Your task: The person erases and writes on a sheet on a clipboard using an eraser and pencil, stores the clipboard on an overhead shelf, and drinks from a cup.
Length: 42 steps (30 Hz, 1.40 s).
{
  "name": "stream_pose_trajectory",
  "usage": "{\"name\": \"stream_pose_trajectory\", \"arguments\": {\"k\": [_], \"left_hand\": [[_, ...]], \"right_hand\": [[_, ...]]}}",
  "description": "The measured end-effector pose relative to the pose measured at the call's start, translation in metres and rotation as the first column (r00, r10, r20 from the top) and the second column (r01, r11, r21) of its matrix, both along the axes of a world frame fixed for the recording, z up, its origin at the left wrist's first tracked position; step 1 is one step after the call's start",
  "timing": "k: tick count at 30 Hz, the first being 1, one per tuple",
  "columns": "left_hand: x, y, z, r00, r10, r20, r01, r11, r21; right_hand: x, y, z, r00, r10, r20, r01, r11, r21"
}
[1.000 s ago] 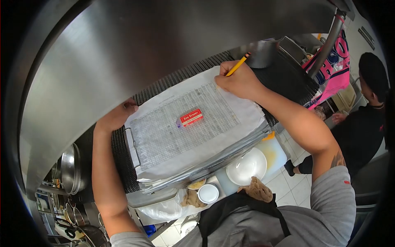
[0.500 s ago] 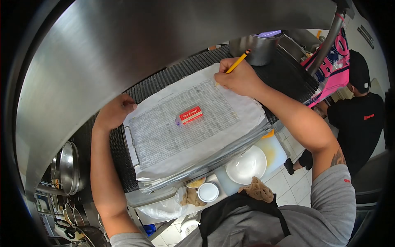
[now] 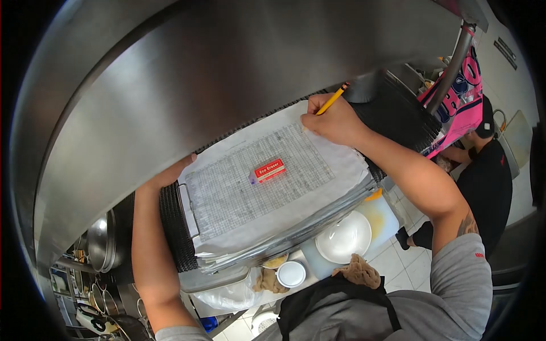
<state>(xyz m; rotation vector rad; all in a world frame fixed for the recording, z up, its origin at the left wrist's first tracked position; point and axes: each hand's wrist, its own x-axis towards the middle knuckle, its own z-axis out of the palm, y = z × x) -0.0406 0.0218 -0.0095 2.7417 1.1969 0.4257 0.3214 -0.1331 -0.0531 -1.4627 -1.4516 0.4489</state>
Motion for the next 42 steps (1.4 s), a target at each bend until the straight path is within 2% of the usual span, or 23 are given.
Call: {"name": "stream_pose_trajectory", "arguments": {"k": [7, 10, 13, 16, 42], "left_hand": [[-0.003, 0.005, -0.004, 1.000, -0.019, 0.000, 0.019, 1.000, -0.003], [0.002, -0.001, 0.003, 0.999, -0.041, -0.017, 0.041, 0.999, -0.016], [0.005, -0.005, 0.008, 0.999, -0.033, 0.025, 0.035, 0.996, -0.086], [0.007, -0.008, 0.009, 1.000, 0.012, 0.021, -0.009, 0.992, -0.126], [0.009, -0.008, 0.010, 0.997, 0.072, -0.022, -0.075, 0.976, -0.202]], "right_hand": [[0.000, -0.002, 0.002, 0.999, -0.022, -0.026, 0.021, 0.999, -0.041], [-0.001, -0.001, 0.001, 1.000, 0.015, -0.024, -0.015, 1.000, -0.004], [0.001, 0.001, -0.003, 1.000, 0.021, -0.012, -0.021, 1.000, 0.022], [0.002, -0.001, 0.000, 0.999, -0.009, -0.033, 0.008, 1.000, -0.025], [0.002, 0.000, 0.000, 0.999, -0.013, -0.035, 0.012, 0.999, -0.046]]}}
